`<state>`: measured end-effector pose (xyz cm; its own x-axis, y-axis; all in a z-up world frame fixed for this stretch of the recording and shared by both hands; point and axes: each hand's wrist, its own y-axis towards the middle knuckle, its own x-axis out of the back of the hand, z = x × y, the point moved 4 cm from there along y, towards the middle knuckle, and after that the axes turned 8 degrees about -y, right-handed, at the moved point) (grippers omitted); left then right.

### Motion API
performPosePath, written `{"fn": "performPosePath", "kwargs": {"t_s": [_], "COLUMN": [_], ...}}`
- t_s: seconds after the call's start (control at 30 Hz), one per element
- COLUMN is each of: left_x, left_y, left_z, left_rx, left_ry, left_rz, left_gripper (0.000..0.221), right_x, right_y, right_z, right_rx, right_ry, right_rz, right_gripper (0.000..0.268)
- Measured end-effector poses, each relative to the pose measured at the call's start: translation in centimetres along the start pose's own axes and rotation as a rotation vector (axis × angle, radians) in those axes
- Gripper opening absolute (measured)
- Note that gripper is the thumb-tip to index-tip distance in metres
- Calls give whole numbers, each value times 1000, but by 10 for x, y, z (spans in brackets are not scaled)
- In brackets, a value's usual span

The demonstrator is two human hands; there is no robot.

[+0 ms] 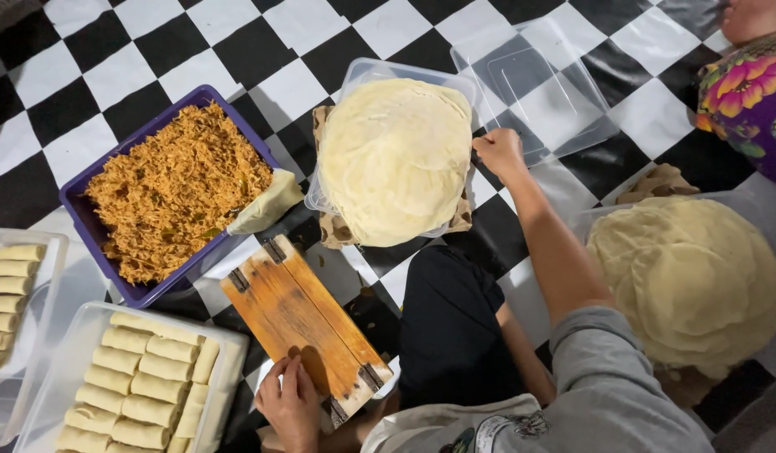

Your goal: Assembling spring rolls by placing filling on wrappers and rolling them on a wooden board.

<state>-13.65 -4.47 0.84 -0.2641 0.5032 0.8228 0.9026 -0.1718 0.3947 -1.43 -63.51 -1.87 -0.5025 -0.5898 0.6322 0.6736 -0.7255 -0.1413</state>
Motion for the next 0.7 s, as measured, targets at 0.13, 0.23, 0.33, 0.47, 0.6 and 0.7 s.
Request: {"fn": "performPosePath", "kwargs": {"t_s": [0.13, 0.23, 0.33, 0.47, 0.6, 0.7], "left_x": [-3, -2, -4, -4, -2, 2], "left_y": [-1, 0, -2, -1, 1, 4], "left_z": [3, 1, 5, 7, 3, 0], "left_rx": [-5, -2, -9, 7, -4, 9], "left_ry": [9, -14, 10, -7, 1, -24], "left_rz": [19, 7, 11, 17, -7, 6], "left_gripper": [23, 22, 23, 23, 23, 23], "right_x": [-5, -13, -18, -14, -15, -30], "right_y": [-4, -4, 3, -2, 0, 19], "right_z": [-4, -7, -7, 11, 18, -3], "right_rx": [-128, -36, 51, 7, 34, 110], "right_ry": [-61, -5, 33, 226, 302, 391], "right_rz": [123, 168, 61, 37, 13, 22], "right_gripper": [35, 28, 20, 18, 11, 22]}}
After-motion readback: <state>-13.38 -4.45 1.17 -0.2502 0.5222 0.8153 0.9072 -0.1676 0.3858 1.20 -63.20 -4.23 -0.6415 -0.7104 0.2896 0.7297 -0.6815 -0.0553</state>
